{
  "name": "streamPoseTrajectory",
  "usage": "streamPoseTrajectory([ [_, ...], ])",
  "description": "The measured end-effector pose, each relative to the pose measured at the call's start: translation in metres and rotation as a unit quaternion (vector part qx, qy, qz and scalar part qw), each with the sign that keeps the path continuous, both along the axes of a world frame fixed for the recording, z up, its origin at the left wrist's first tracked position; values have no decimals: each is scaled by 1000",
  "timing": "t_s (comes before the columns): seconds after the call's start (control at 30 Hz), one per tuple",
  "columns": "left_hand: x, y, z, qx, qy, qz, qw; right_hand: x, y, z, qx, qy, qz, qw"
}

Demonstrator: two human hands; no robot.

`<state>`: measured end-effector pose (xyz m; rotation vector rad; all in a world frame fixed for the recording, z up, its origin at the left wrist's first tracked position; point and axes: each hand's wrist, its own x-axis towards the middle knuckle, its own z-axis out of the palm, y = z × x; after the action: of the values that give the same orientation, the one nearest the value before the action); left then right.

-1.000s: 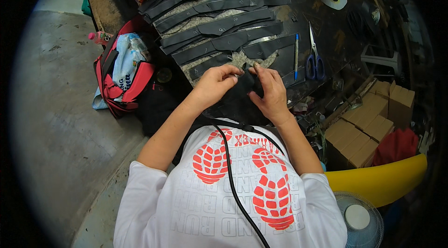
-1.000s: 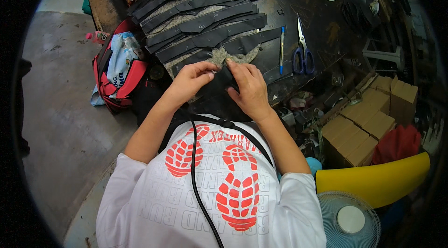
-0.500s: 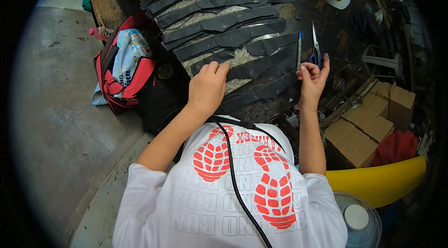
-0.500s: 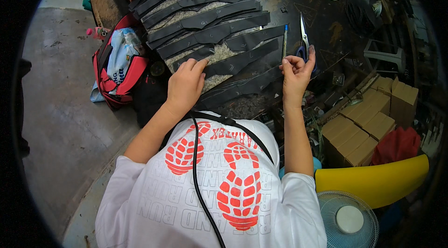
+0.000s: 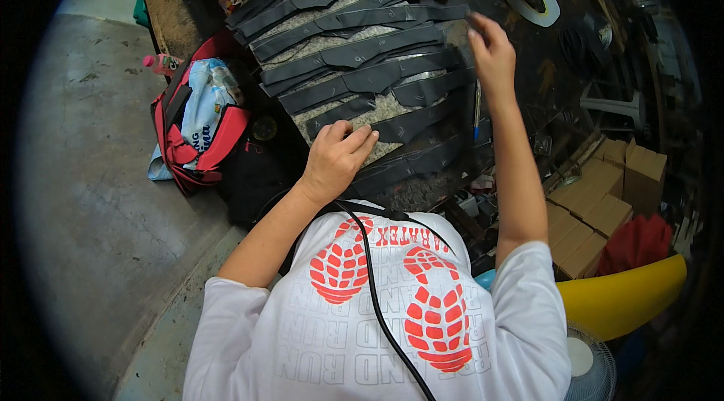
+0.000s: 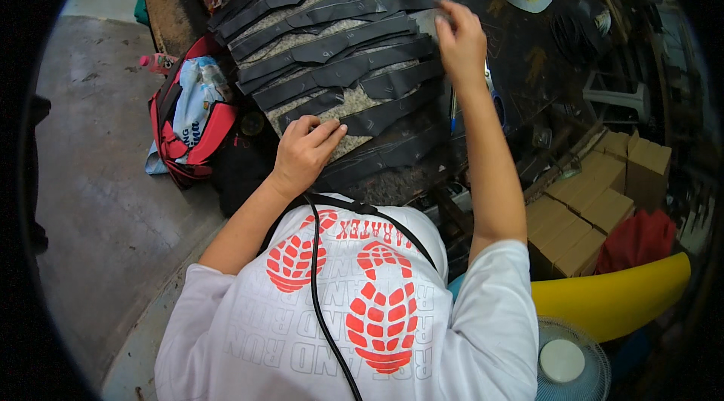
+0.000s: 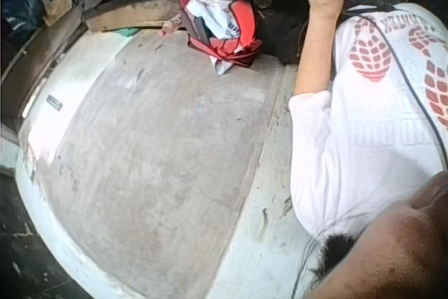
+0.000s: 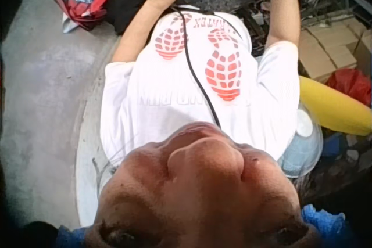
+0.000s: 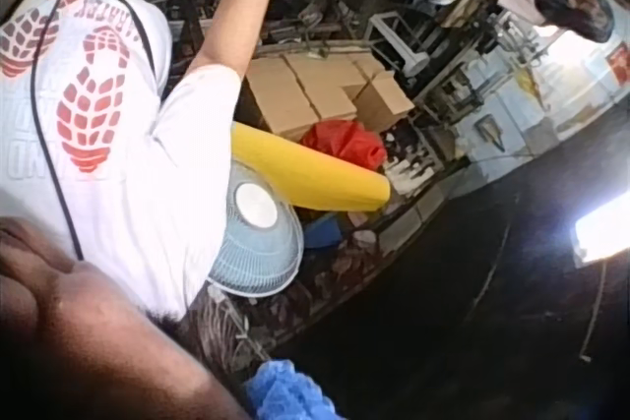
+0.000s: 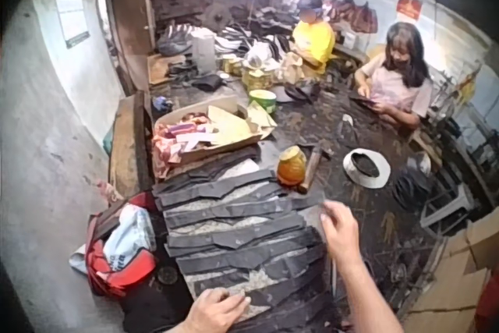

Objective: The person repeatedly picks up black rubber shoe parts from a pile on a workbench, inspects them, and places them into a separate stack. The person handles the parts one at a time, turning them over and aligning them before stacking.

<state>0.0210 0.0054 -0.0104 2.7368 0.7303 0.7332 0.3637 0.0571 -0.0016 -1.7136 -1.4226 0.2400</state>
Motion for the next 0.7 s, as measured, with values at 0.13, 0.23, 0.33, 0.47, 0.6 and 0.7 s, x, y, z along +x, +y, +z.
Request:
streamPoseTrajectory([
  [0.13,-1,8,-3,-23,-24,-17,999,46,103,-23,-86,179,-81,977],
  [0.23,-1,11,0,-46,-49,-21,998,64,155,-46,-64,101,-158,980],
  [0.33,5,14,12,-25,-64,-11,998,68,188,-55,-166,53,-246,953],
  [0.47,48,49,36,-18,-127,22,991,69,197,-43,-235,37,-235,943],
  [0.6,149,135,45,27,-220,121,968,79,186,-31,-272,-6,-255,928],
  [0.7,220,199,34,38,-173,214,961,91,176,-30,-256,17,-242,936],
])
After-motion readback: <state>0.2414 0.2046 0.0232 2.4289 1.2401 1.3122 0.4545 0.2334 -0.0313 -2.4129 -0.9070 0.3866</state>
